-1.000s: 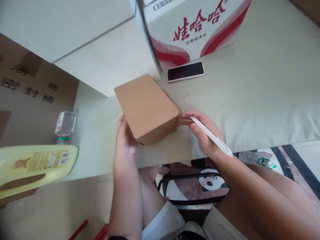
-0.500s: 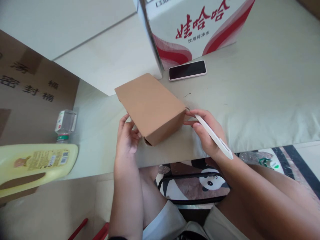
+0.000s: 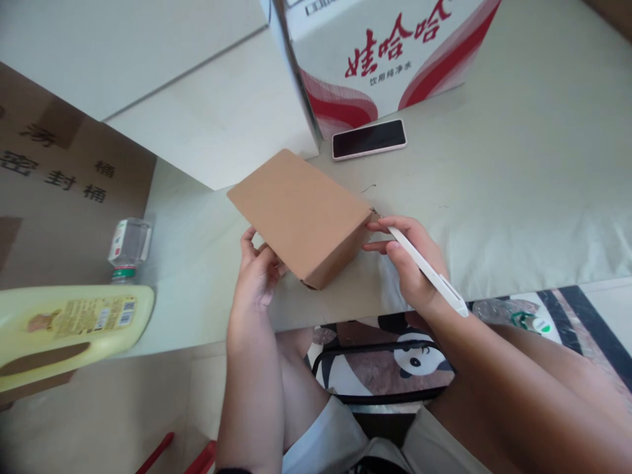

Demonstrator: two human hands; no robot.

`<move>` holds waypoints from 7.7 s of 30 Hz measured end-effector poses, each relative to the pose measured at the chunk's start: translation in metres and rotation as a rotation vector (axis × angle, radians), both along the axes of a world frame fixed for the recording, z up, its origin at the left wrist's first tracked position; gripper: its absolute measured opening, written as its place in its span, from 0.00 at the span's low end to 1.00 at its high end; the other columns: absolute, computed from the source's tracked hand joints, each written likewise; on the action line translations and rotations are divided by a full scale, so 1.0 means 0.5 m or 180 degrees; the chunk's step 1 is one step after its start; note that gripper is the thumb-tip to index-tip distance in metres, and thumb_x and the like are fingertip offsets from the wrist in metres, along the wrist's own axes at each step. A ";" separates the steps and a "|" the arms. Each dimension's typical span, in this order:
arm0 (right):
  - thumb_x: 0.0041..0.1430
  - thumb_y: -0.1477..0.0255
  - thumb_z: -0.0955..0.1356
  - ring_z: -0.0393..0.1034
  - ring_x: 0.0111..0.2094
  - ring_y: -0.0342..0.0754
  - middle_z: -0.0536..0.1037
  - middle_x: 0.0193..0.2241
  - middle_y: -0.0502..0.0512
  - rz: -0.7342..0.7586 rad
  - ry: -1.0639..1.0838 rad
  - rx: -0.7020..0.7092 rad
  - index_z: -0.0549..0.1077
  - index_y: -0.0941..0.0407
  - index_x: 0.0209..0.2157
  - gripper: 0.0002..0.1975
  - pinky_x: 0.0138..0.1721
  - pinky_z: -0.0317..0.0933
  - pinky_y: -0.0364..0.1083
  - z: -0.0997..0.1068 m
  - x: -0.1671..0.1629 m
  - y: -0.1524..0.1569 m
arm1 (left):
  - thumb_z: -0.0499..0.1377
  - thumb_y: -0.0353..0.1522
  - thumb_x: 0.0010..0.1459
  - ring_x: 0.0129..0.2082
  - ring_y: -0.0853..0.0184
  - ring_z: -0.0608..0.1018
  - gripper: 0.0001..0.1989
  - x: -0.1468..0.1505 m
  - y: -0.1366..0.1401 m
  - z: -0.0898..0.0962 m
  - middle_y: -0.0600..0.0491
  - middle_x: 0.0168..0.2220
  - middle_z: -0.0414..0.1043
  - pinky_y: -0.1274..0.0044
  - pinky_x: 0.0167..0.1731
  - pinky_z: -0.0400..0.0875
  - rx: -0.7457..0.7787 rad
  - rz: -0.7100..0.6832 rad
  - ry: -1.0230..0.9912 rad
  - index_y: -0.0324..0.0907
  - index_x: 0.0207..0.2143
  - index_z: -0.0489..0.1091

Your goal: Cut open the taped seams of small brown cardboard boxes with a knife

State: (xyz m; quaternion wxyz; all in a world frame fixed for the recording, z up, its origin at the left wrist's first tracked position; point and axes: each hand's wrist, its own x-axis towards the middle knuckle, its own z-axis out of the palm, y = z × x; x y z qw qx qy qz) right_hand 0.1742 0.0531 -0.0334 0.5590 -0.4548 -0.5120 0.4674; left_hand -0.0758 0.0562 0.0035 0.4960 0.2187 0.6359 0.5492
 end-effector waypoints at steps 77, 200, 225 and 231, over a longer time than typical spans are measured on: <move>0.63 0.69 0.67 0.61 0.18 0.42 0.71 0.19 0.47 0.0548 -0.0556 0.0695 0.74 0.51 0.38 0.03 0.19 0.54 0.44 0.009 0.015 -0.039 | 0.62 0.32 0.42 0.31 0.71 0.75 0.33 -0.001 0.010 -0.016 0.55 0.42 0.70 0.79 0.29 0.71 0.0065 0.0073 0.0172 0.52 0.53 0.60; 0.60 0.73 0.66 0.62 0.18 0.43 0.69 0.19 0.44 0.0812 -0.0866 0.0157 0.68 0.50 0.35 0.03 0.21 0.57 0.43 0.003 0.003 -0.040 | 0.62 0.33 0.51 0.40 0.67 0.79 0.26 0.013 0.003 -0.019 0.51 0.44 0.76 0.75 0.38 0.73 0.0045 0.0026 0.0691 0.48 0.54 0.61; 0.58 0.71 0.66 0.60 0.16 0.42 0.69 0.17 0.44 0.0771 -0.1042 0.0031 0.66 0.51 0.33 0.02 0.19 0.55 0.43 0.019 -0.003 -0.036 | 0.61 0.32 0.52 0.40 0.66 0.79 0.25 0.015 0.002 -0.019 0.50 0.47 0.76 0.74 0.39 0.73 0.0021 0.0025 0.0744 0.49 0.53 0.62; 0.58 0.71 0.66 0.59 0.16 0.42 0.68 0.17 0.44 0.0790 -0.1083 0.0088 0.66 0.50 0.33 0.02 0.18 0.53 0.43 0.011 0.000 -0.035 | 0.62 0.34 0.53 0.41 0.66 0.79 0.25 0.012 0.003 -0.024 0.50 0.48 0.76 0.74 0.39 0.73 0.0062 0.0014 0.0796 0.49 0.54 0.61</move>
